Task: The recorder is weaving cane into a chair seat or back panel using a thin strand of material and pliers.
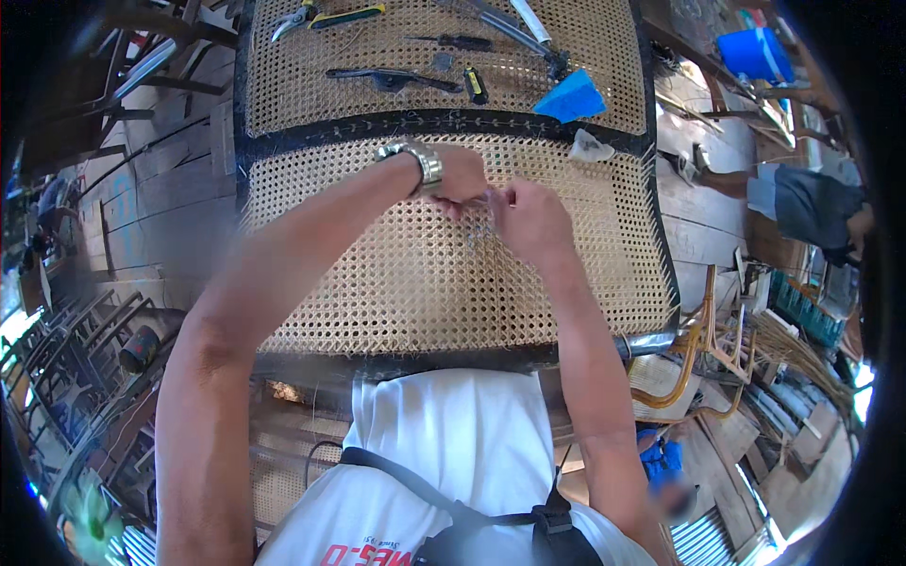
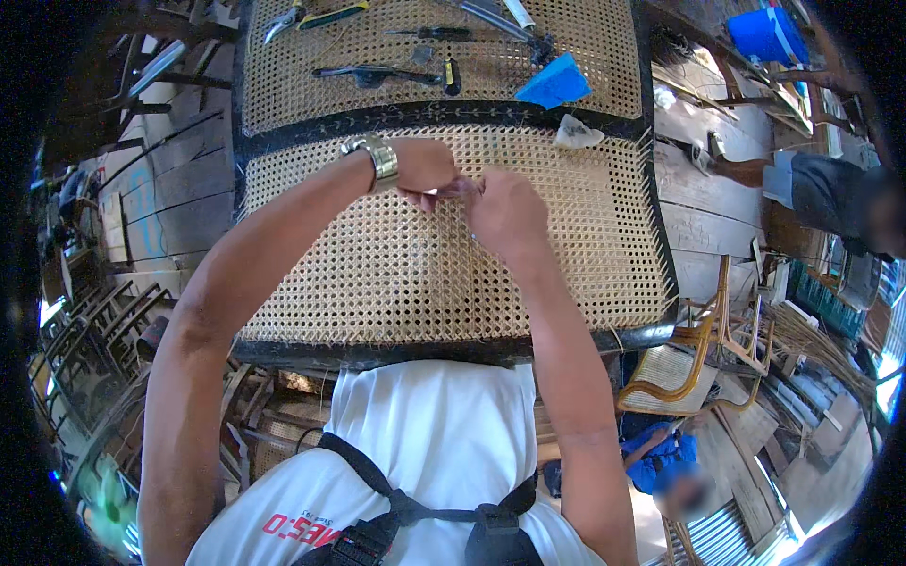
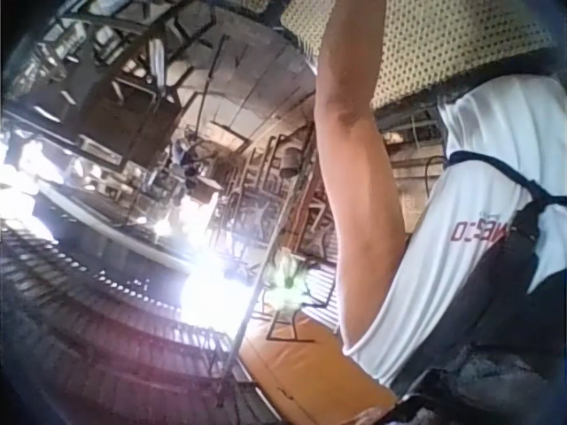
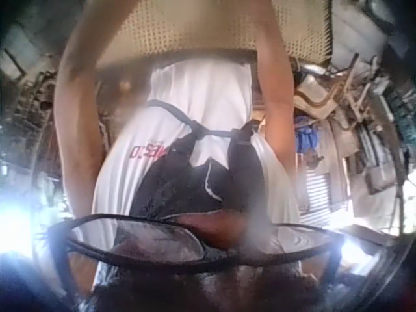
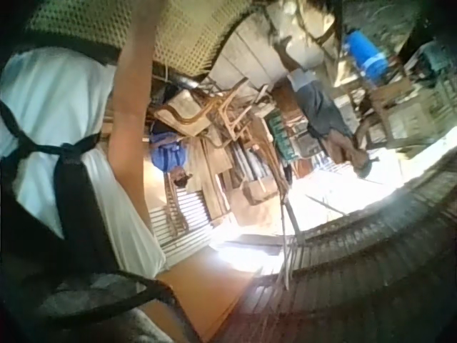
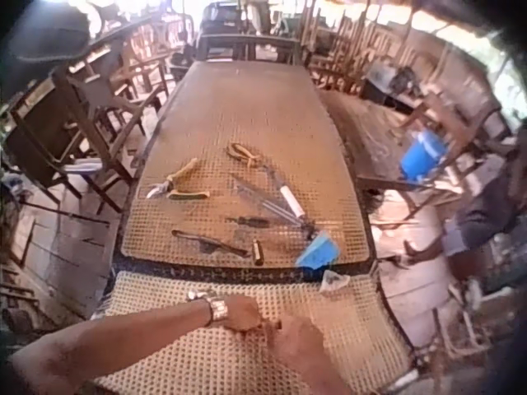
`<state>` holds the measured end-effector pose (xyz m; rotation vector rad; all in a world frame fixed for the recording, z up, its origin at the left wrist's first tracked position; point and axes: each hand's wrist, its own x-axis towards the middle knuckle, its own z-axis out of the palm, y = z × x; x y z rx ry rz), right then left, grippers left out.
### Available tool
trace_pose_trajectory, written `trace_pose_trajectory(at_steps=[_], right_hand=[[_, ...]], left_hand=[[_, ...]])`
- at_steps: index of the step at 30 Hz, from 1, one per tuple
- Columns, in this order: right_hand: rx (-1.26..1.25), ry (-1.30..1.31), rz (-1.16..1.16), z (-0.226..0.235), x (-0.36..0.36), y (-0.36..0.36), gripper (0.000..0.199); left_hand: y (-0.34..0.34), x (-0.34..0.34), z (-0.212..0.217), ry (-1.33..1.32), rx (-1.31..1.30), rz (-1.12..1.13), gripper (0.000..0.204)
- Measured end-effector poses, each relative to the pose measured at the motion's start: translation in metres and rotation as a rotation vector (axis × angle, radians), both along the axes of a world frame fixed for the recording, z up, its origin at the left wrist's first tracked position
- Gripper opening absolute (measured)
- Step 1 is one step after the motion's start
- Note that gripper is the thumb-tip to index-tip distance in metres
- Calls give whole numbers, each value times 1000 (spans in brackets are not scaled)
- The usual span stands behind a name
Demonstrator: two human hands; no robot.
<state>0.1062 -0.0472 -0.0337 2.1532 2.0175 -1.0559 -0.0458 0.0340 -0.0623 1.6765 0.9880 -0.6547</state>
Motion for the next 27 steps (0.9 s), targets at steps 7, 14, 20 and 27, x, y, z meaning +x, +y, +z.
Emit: trace_pose_trajectory(at_steps=[7, 14, 20, 27], right_hand=[[-61, -251, 175, 12, -4, 9, 19], [-10, -260, 255, 5, -16, 5, 22], [78, 182, 96, -14, -5, 30, 33], [46, 663, 135, -35, -18, 37, 34]], left_hand=[[-9, -3, -4, -5, -48, 192, 53], [37, -104, 40, 255, 897, -88, 32], [99, -189, 133, 139, 1181, 121, 40], [60, -190, 49, -67, 678, 460, 32]])
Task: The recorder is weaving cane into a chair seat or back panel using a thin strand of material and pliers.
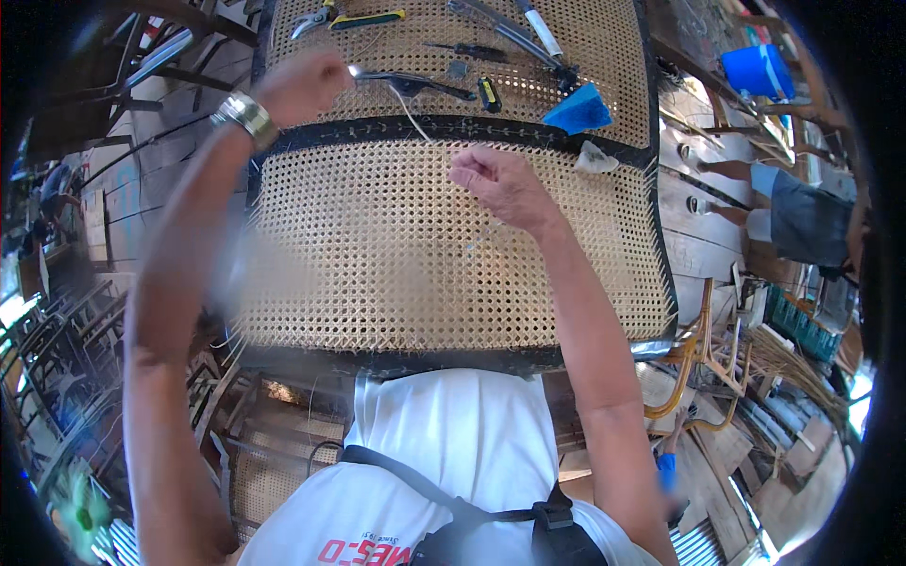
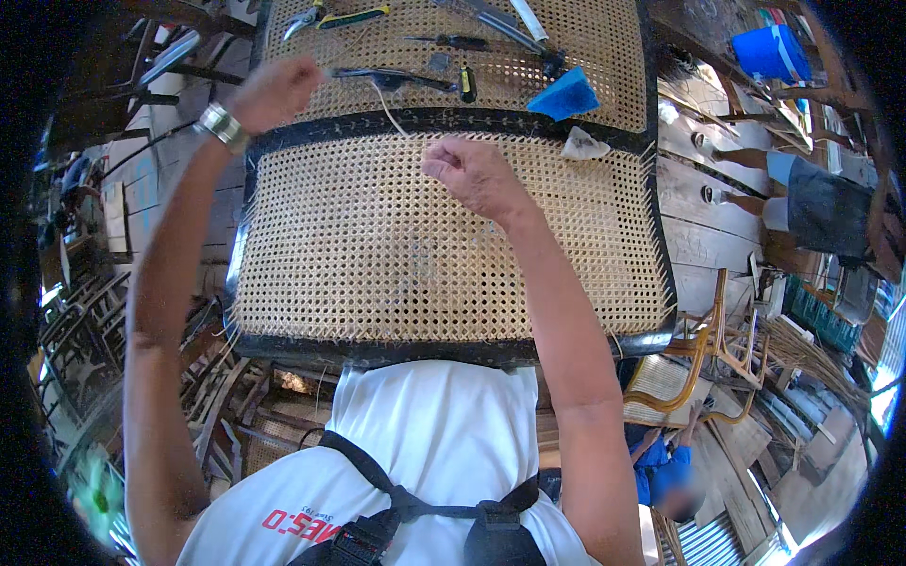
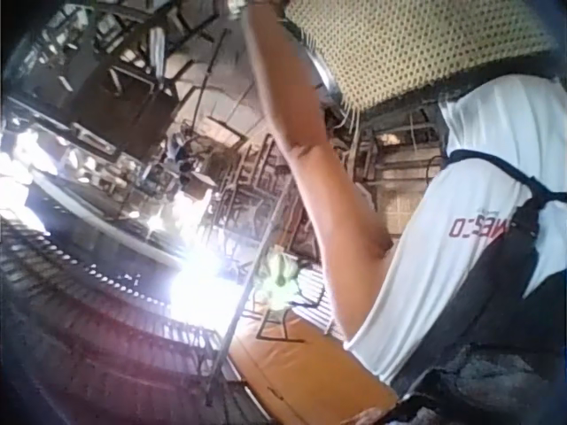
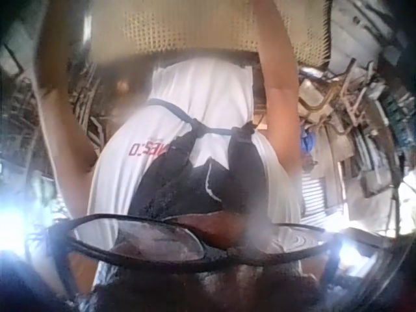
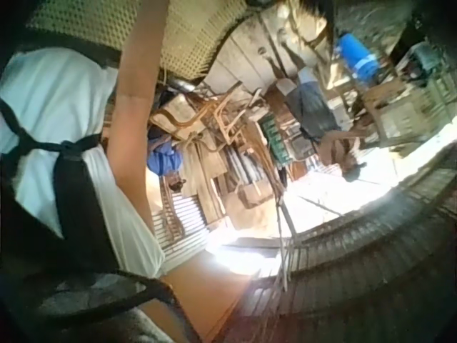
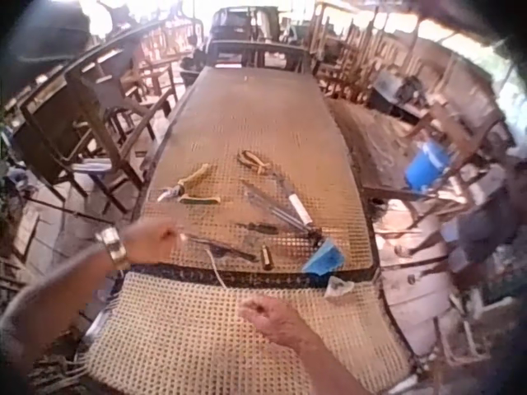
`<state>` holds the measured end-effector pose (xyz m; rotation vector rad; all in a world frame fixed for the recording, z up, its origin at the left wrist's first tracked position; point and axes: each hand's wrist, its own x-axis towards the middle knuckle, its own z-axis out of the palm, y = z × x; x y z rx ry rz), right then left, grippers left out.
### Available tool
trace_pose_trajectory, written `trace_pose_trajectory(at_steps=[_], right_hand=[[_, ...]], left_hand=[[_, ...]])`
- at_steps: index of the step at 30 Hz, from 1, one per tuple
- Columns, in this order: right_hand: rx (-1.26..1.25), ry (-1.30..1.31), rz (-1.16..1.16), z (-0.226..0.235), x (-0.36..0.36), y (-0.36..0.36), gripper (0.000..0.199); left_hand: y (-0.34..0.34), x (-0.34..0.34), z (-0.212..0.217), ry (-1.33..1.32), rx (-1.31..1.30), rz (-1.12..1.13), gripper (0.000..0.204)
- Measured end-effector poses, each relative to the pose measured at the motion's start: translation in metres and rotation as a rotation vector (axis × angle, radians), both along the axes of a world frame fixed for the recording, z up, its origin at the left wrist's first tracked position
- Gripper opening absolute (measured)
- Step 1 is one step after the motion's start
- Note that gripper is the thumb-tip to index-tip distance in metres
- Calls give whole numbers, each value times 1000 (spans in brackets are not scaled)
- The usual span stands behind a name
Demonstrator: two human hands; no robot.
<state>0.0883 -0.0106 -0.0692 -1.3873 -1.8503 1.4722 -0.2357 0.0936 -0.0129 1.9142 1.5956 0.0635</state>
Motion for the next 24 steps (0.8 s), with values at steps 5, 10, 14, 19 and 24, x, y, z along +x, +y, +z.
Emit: trace_pose_trajectory(at_steps=[5, 10, 14, 19, 24], right_hand=[[-146, 312, -397, 46, 22, -6, 15], [-54, -285, -378, 37, 54, -15, 24], [-185, -352, -298, 16, 60, -31, 26], [-172, -515, -297, 30, 49, -32, 22], [-25, -612, -308, 40, 40, -37, 20]], left_hand=[[-66, 73, -42, -171, -201, -112, 30], [-76, 127, -43, -142, -264, -366, 37], [-68, 152, -46, 19, -273, -540, 39], [-61, 179, -40, 249, -326, -615, 26], [-57, 206, 6, 473, -250, -768, 23]])
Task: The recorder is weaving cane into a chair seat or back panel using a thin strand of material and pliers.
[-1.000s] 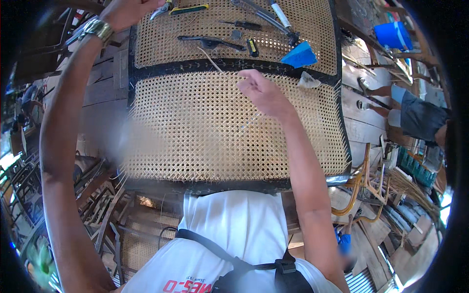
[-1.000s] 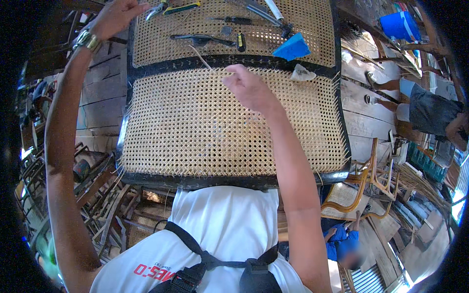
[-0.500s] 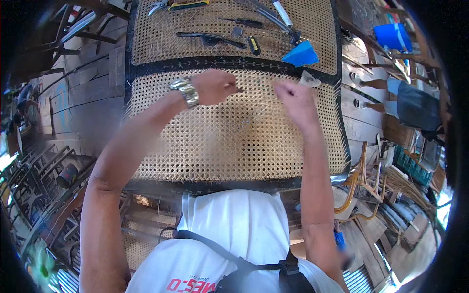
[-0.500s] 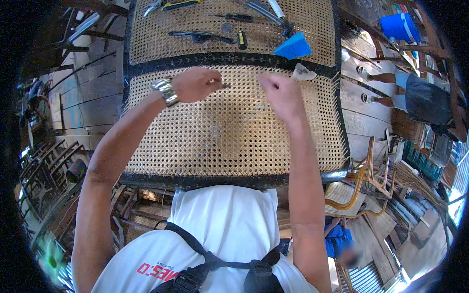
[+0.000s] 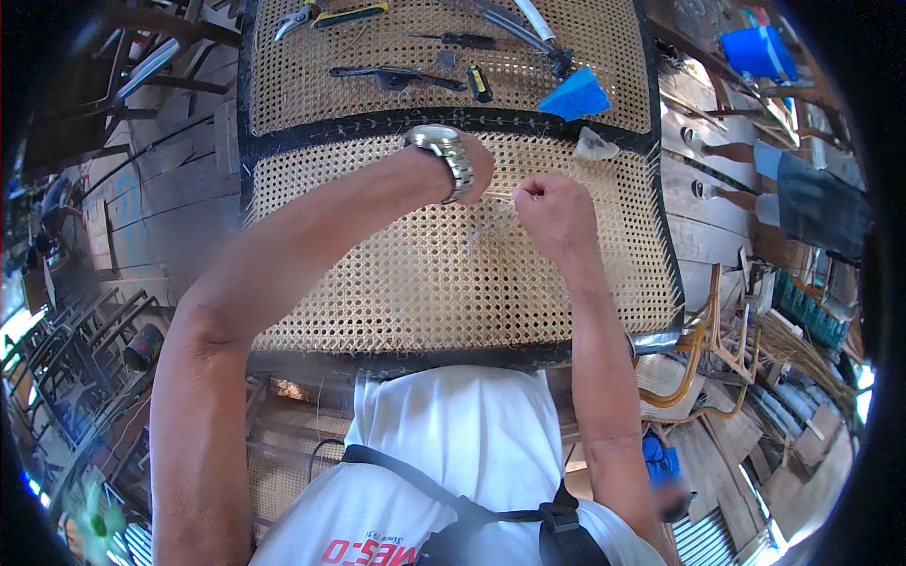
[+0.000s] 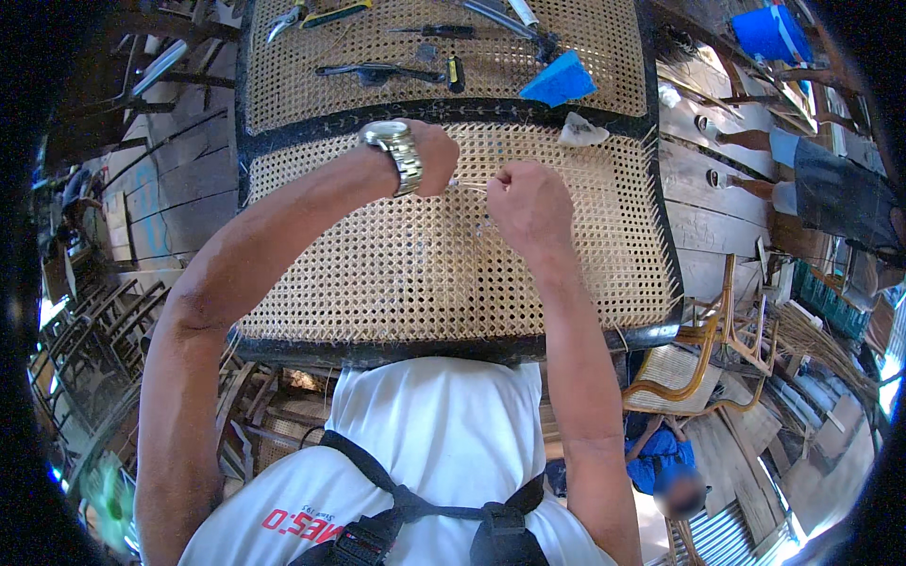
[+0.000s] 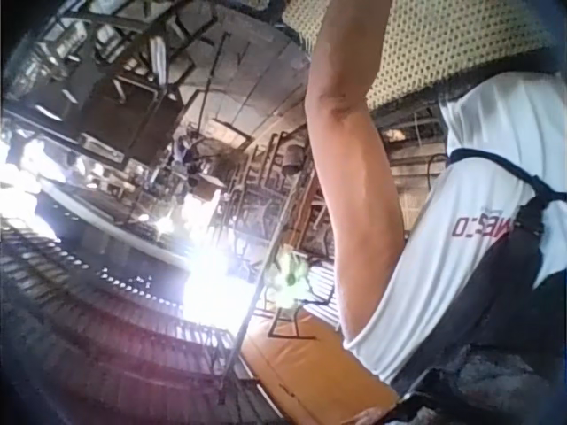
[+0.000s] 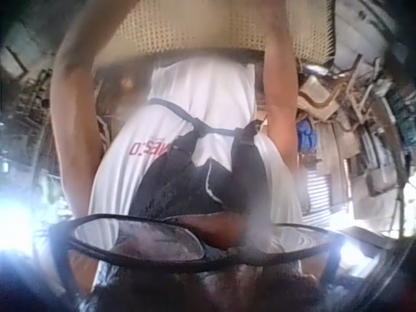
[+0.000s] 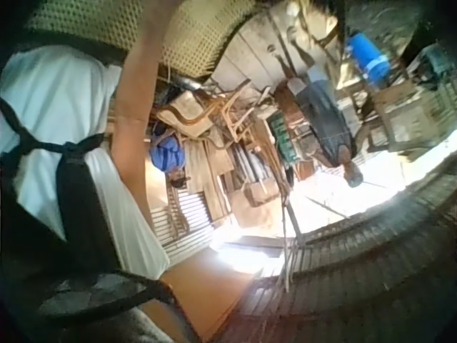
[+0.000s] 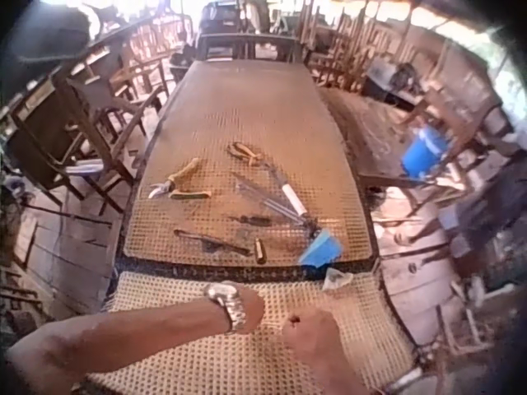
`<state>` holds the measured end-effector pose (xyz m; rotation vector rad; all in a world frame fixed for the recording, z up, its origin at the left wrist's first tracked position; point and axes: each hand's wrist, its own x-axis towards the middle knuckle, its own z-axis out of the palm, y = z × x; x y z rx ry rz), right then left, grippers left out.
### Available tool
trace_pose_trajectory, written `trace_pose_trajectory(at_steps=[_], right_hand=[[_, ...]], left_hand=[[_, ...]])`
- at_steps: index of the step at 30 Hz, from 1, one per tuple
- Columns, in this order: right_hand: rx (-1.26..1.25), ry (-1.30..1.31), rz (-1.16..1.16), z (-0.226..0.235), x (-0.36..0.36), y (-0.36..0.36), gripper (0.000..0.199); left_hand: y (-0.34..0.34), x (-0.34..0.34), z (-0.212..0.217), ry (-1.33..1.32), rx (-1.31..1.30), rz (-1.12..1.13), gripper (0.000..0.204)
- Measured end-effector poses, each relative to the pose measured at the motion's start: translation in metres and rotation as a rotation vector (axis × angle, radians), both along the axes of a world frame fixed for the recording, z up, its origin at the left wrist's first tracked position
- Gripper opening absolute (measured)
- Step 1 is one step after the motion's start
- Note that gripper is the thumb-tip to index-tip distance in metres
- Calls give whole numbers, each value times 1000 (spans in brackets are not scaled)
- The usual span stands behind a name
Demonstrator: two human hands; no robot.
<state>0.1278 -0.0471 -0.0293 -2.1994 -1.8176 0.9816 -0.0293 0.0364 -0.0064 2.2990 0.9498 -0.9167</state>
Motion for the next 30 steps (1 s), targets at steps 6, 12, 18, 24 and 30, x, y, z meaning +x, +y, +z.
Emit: trace_pose_trajectory(at_steps=[6, 12, 18, 24, 30], right_hand=[[165, -171, 119, -1, -15, -4, 19], [-65, 104, -74, -27, 1, -4, 21], [40, 36, -14, -37, -16, -3, 21], [-34, 23, 35, -14, -29, 2, 23], [-42, -228, 229, -5, -37, 4, 19]], left_hand=[[-9, 5, -17, 20, -23, -42, 17], [-47, -21, -36, -260, 53, 346, 17], [1, -30, -61, -180, -341, 442, 41], [11, -25, -51, -146, -497, 583, 56], [4, -25, -59, -198, -451, 731, 43]])
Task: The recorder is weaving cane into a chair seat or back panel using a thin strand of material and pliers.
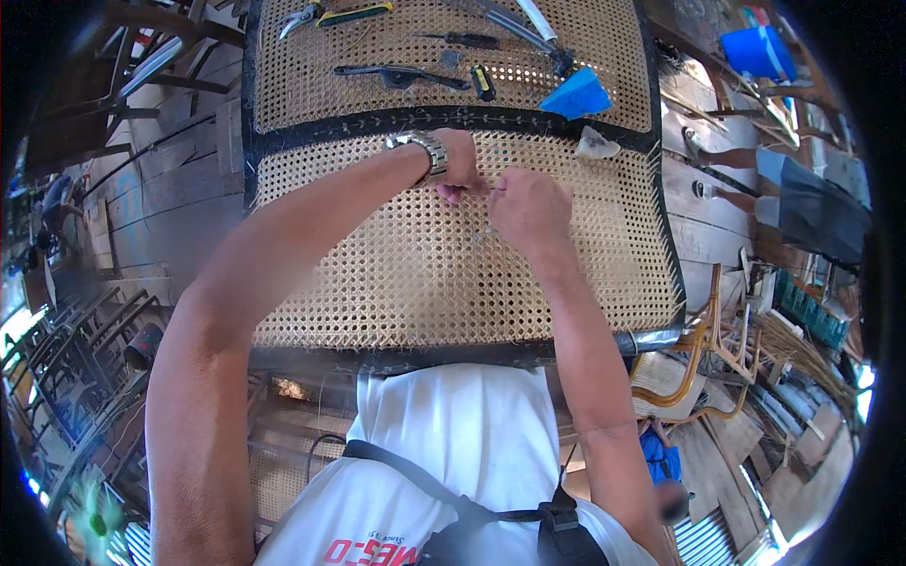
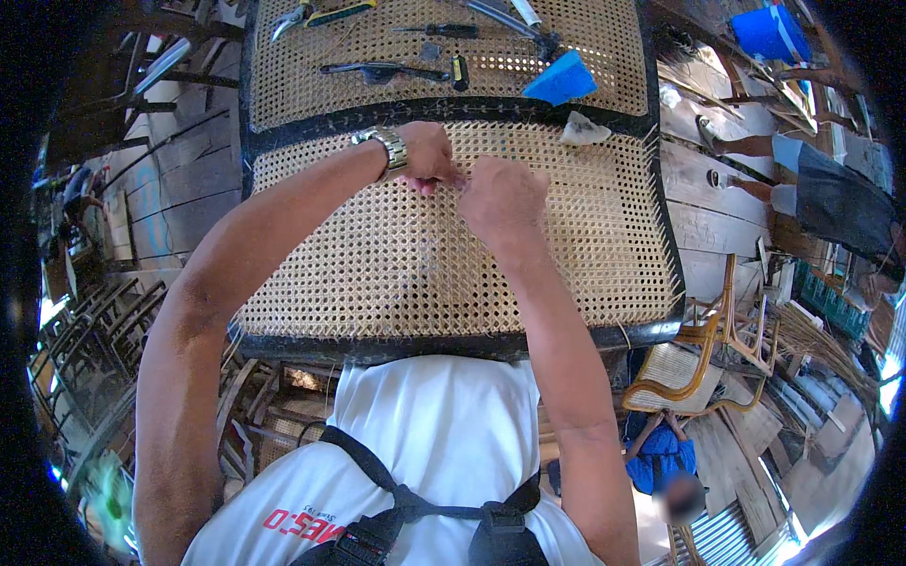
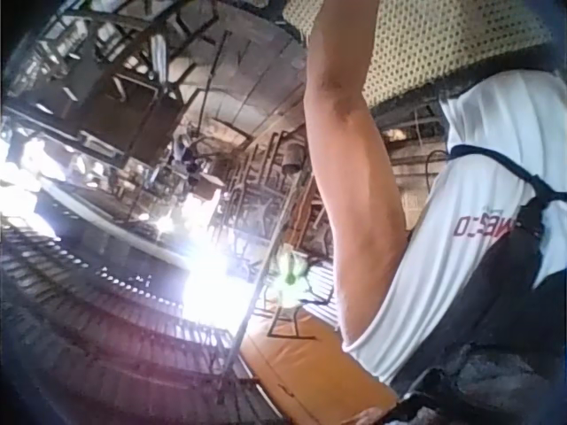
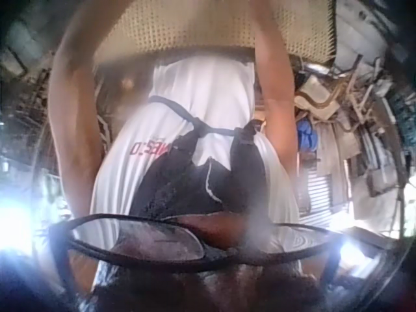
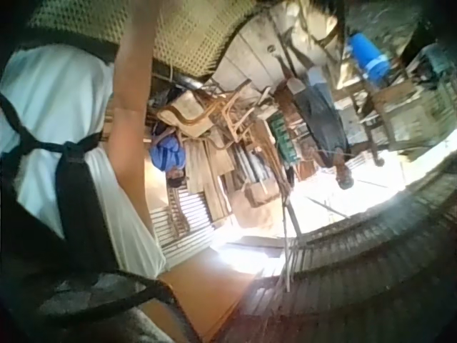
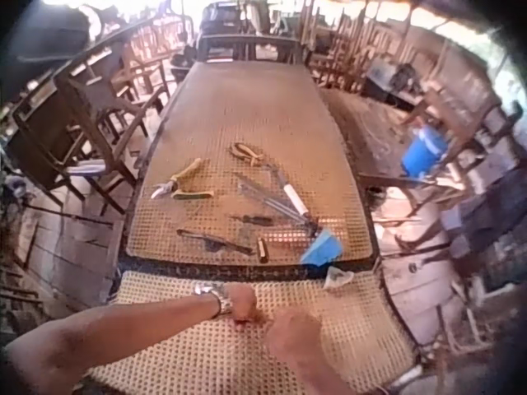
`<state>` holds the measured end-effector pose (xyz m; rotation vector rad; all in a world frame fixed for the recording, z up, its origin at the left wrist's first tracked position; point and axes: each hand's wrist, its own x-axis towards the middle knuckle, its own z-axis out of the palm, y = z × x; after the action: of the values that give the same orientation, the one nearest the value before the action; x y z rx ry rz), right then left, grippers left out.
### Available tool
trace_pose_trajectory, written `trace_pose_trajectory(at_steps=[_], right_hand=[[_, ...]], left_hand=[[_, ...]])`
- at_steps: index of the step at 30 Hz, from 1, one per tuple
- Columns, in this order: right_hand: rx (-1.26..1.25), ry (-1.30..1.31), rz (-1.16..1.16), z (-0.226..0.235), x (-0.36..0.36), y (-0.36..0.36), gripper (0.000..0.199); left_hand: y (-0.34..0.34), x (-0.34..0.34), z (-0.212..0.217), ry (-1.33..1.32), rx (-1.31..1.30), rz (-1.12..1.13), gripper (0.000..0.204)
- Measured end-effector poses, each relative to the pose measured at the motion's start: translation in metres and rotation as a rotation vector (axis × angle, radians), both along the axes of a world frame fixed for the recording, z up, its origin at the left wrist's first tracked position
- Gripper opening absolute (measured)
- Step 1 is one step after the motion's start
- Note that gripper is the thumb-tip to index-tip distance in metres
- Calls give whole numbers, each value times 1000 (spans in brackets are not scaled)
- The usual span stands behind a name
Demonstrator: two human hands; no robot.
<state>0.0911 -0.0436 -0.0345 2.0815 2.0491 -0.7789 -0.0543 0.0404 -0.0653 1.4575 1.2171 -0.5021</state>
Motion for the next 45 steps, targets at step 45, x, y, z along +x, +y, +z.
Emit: trace_pose_trajectory(at_steps=[45], right_hand=[[89, 294, -334, -6, 10, 5, 17]], left_hand=[[-4, 17, 35, 213, 495, -807, 17]])
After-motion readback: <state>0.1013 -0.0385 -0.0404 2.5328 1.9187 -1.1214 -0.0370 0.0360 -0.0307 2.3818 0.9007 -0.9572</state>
